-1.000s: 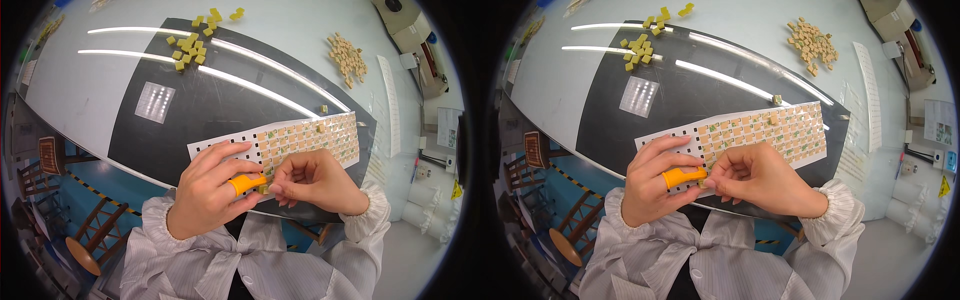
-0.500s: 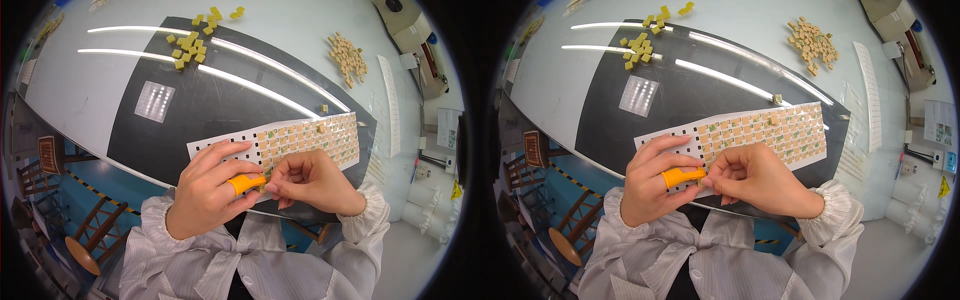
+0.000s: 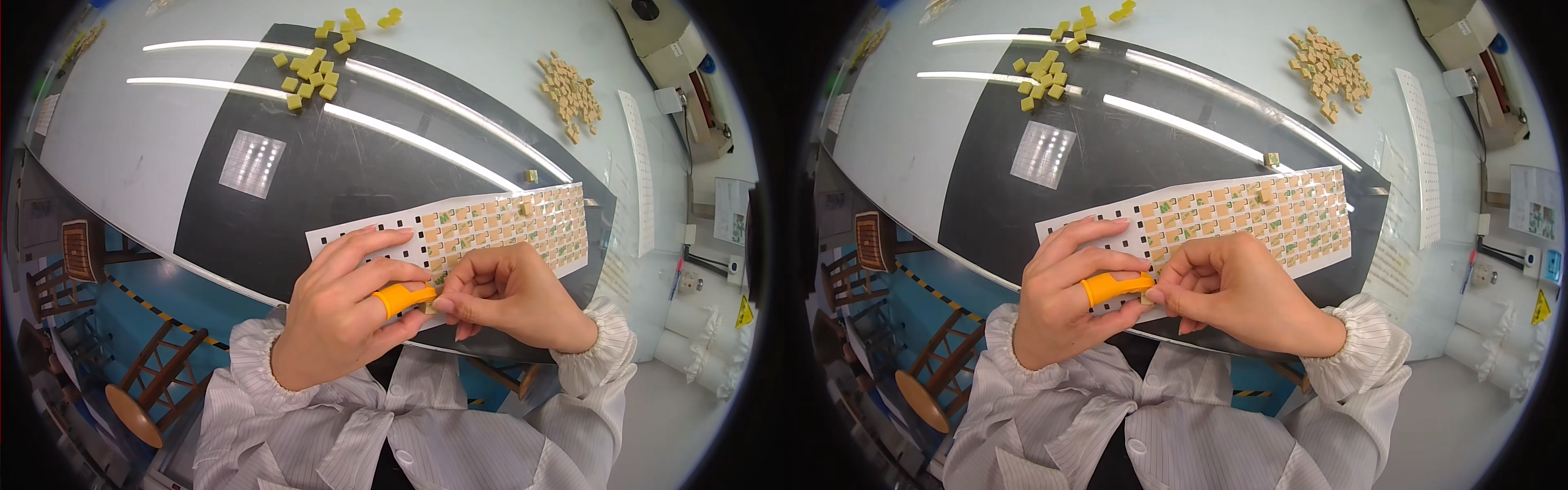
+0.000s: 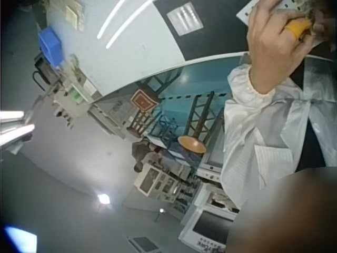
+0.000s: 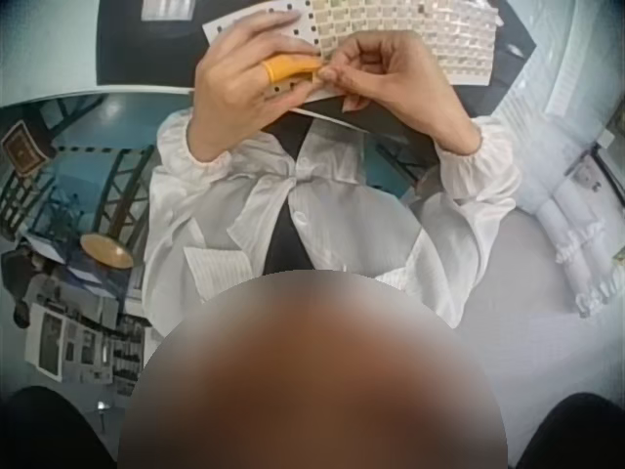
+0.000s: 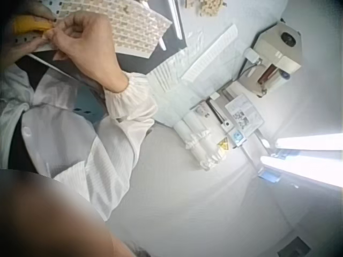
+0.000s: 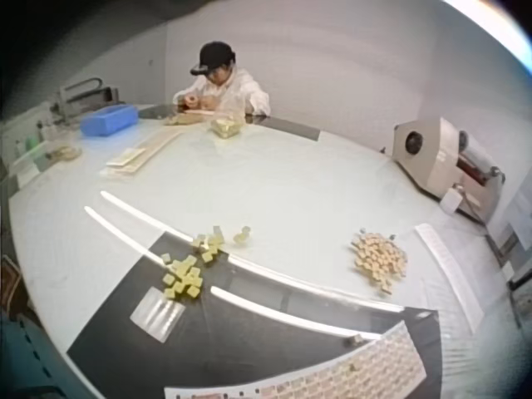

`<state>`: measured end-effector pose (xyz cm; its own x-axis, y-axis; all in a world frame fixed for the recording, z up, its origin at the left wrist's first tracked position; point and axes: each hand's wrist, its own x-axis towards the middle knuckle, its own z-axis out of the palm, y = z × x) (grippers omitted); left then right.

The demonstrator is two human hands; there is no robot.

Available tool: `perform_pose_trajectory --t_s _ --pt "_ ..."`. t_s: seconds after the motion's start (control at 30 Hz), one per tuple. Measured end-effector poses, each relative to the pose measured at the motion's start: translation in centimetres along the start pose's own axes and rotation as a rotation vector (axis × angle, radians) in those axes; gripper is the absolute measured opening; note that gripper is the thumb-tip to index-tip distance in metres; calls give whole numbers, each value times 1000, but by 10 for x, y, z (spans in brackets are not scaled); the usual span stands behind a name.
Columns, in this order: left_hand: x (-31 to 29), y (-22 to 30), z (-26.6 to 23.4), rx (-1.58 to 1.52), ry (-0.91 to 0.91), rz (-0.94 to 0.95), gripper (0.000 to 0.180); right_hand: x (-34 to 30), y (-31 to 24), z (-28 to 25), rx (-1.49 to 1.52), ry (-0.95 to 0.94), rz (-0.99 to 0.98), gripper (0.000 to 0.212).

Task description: Placing small yellow electronic components into designated slots on a white panel.

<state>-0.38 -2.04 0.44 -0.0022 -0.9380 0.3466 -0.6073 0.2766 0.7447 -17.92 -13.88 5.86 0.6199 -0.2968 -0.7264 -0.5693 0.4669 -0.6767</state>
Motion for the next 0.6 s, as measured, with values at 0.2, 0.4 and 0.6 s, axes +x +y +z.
perform_pose_trajectory --t_s 0.2,0.4,0.6 --pt "0 0 0 2 0 -3 20 0 3 2 4 18 -14 11" --pt "1 0 2 18 10 7 21 -2 7 9 -264 115 -158 15" --pt "1 1 1 24 26 4 22 -2 10 3 -397 167 -398 19"
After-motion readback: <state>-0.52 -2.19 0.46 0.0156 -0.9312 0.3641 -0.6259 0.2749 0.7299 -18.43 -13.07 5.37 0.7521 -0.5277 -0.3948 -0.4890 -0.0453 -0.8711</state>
